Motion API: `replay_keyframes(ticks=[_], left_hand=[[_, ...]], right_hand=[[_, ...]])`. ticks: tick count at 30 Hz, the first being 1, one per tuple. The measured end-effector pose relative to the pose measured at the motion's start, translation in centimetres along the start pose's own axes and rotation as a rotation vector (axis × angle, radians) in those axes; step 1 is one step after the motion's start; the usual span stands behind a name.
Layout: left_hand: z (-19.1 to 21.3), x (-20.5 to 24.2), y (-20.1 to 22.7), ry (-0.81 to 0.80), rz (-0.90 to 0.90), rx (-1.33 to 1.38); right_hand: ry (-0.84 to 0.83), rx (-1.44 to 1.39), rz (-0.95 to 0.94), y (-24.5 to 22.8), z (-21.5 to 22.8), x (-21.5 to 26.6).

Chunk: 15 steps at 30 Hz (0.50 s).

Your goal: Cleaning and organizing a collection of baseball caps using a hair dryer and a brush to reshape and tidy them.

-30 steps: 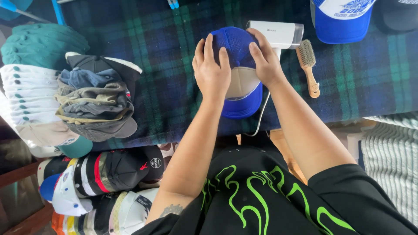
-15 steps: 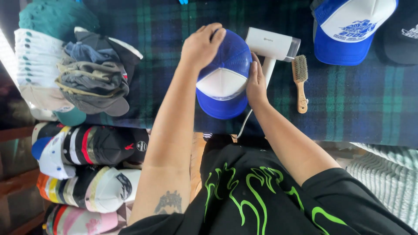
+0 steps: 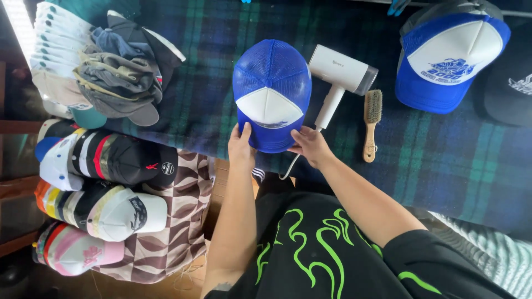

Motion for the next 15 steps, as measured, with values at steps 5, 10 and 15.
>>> replay_keyframes(ticks=[5, 10, 15], left_hand=[[0.4, -0.3, 0.2, 0.041, -0.08, -0.002], [-1.0, 2.5, -2.4, 0.09, 0.009, 0.243], [-3.7, 5.2, -6.6, -0.064, 0.197, 0.319]], right_hand=[[-0.053, 0.083, -0.028, -1.3, 0.2, 0.6], [0.23, 0.837, 0.318, -7.1, 7.3, 5.9], [0.62, 1.454, 0.588, -4.3, 17.8, 9.5]])
Point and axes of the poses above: each hand's wrist, its own x-axis away from the middle knuckle, its own z-axis out of the back of the hand, y = z × x, the point moved 5 cm from there along -x, towards the middle knuckle, and after that the axes turned 11 degrees about -y, right-handed, at the moved point
